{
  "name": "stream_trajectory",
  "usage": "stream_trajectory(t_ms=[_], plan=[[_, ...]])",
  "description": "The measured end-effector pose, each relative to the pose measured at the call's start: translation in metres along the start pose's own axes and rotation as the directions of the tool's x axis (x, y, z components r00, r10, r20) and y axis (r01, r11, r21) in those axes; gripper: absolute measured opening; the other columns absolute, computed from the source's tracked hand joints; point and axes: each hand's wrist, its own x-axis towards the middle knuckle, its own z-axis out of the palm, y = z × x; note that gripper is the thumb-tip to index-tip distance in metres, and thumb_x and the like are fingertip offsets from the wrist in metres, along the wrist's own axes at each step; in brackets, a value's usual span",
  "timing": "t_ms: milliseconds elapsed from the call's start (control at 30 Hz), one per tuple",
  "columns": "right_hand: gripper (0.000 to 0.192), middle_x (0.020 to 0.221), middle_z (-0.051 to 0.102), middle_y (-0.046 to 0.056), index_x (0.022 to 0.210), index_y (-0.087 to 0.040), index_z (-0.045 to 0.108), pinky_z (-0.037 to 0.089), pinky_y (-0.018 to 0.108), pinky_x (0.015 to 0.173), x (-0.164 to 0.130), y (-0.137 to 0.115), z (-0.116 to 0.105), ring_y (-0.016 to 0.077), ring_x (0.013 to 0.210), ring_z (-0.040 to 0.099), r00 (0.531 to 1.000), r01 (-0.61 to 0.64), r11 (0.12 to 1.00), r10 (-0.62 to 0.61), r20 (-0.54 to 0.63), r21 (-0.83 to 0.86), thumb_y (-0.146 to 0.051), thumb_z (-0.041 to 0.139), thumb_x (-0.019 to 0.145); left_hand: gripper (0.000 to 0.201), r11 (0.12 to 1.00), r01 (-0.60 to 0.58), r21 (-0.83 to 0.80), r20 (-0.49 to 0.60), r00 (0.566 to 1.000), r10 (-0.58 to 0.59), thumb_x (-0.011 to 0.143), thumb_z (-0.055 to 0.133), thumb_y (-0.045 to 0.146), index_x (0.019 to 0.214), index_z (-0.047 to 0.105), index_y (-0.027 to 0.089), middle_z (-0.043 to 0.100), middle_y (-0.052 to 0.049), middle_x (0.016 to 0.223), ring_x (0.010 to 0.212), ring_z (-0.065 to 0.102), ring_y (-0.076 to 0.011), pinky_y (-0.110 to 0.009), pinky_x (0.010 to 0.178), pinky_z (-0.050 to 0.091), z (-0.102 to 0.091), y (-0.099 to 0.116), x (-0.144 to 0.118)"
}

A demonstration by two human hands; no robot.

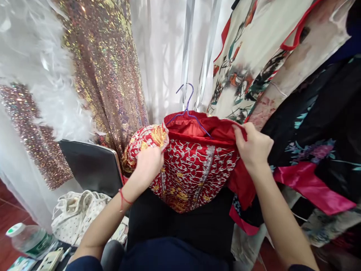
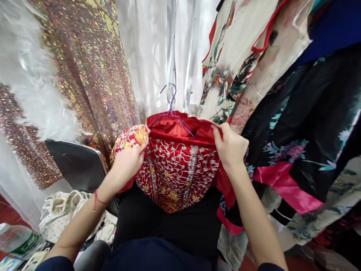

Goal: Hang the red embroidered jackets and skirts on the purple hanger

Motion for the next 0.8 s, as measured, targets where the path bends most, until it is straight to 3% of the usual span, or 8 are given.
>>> stream_trajectory(t_ms=[100, 200, 267, 367, 467, 533, 633, 800], plan=[[0.041, 0.073, 0.069, 0.010, 0.087, -0.019, 0.064, 0.025, 0.031, 0.057, -0.019, -0.008, 0.001, 0.0194, 0.059, 0.057, 0.996, 0.087, 0.996, -0.087, 0.030, 0.011, -0.046, 0.037, 0.102, 0.027, 0.961, -0.092, 0.260, 0.280, 0.960, 0.016, 0.097, 0.043, 0.023, 0.094, 0.067, 0.011, 0.071, -0.017, 0.083, 0.080, 0.072, -0.0312, -0.038, 0.069, 0.052, 0.031, 0.021, -0.007], [0.036, 0.077, 0.071, 0.010, 0.088, -0.019, 0.064, 0.028, 0.030, 0.058, -0.034, -0.010, 0.007, 0.0192, 0.059, 0.058, 0.993, 0.113, 0.992, -0.115, 0.029, 0.063, -0.041, 0.039, 0.100, 0.042, 0.948, -0.122, 0.295, 0.223, 0.973, 0.056, 0.102, 0.038, 0.038, 0.105, 0.066, 0.007, 0.071, -0.018, 0.083, 0.077, 0.072, -0.0306, -0.036, 0.064, 0.051, 0.042, 0.037, -0.001], [0.031, 0.078, 0.072, 0.009, 0.090, -0.020, 0.064, 0.031, 0.029, 0.058, -0.039, -0.007, 0.011, 0.0202, 0.061, 0.060, 0.999, 0.047, 0.990, -0.048, 0.006, 0.135, -0.040, 0.042, 0.098, 0.043, 0.942, -0.251, 0.222, 0.118, 0.966, 0.230, 0.101, 0.043, 0.046, 0.110, 0.065, 0.009, 0.071, -0.016, 0.088, 0.078, 0.071, -0.0275, -0.033, 0.062, 0.050, 0.043, 0.051, 0.008], [0.029, 0.073, 0.070, 0.006, 0.085, -0.023, 0.061, 0.037, 0.028, 0.061, -0.042, 0.001, 0.014, 0.0207, 0.063, 0.061, 0.997, -0.071, 0.952, 0.064, 0.034, 0.297, -0.043, 0.044, 0.097, 0.045, 0.790, -0.605, 0.099, -0.061, 0.789, 0.612, 0.095, 0.056, 0.050, 0.122, 0.063, 0.015, 0.068, -0.016, 0.114, 0.101, 0.067, -0.0261, -0.031, 0.073, 0.052, 0.049, 0.076, 0.025], [0.031, 0.068, 0.064, 0.003, 0.078, -0.024, 0.057, 0.041, 0.027, 0.064, -0.047, 0.011, 0.014, 0.0184, 0.060, 0.058, 0.991, -0.130, 0.897, 0.097, 0.097, 0.422, -0.045, 0.043, 0.097, 0.042, 0.610, -0.791, 0.055, -0.140, 0.598, 0.789, 0.095, 0.057, 0.051, 0.121, 0.067, 0.019, 0.066, -0.014, 0.118, 0.113, 0.059, -0.0272, -0.038, 0.091, 0.049, 0.068, 0.100, 0.043], [0.032, 0.065, 0.062, 0.001, 0.076, -0.024, 0.057, 0.042, 0.026, 0.063, -0.049, 0.018, 0.013, 0.0169, 0.059, 0.055, 0.987, -0.152, 0.883, 0.111, 0.118, 0.444, -0.046, 0.044, 0.096, 0.034, 0.617, -0.786, 0.036, -0.150, 0.606, 0.781, 0.098, 0.052, 0.046, 0.110, 0.072, 0.021, 0.068, -0.011, 0.107, 0.108, 0.058, -0.0262, -0.040, 0.091, 0.046, 0.082, 0.111, 0.050], [0.035, 0.062, 0.057, 0.000, 0.073, -0.023, 0.058, 0.042, 0.026, 0.062, -0.041, 0.026, 0.008, 0.0157, 0.058, 0.051, 0.986, -0.161, 0.886, 0.127, 0.106, 0.436, -0.049, 0.045, 0.094, 0.031, 0.701, -0.713, -0.006, -0.200, 0.687, 0.698, 0.101, 0.048, 0.041, 0.101, 0.074, 0.023, 0.070, -0.009, 0.100, 0.102, 0.057, -0.0249, -0.039, 0.088, 0.043, 0.099, 0.122, 0.053], [0.039, 0.062, 0.054, 0.001, 0.072, -0.022, 0.060, 0.042, 0.028, 0.063, -0.003, 0.024, -0.016, 0.0157, 0.059, 0.049, 0.980, -0.147, 0.925, 0.184, -0.074, 0.351, -0.051, 0.047, 0.094, 0.032, 0.810, -0.585, -0.045, -0.324, 0.775, 0.542, 0.101, 0.047, 0.038, 0.095, 0.074, 0.022, 0.072, -0.010, 0.100, 0.094, 0.057, -0.0247, -0.041, 0.084, 0.040, 0.115, 0.132, 0.058]])
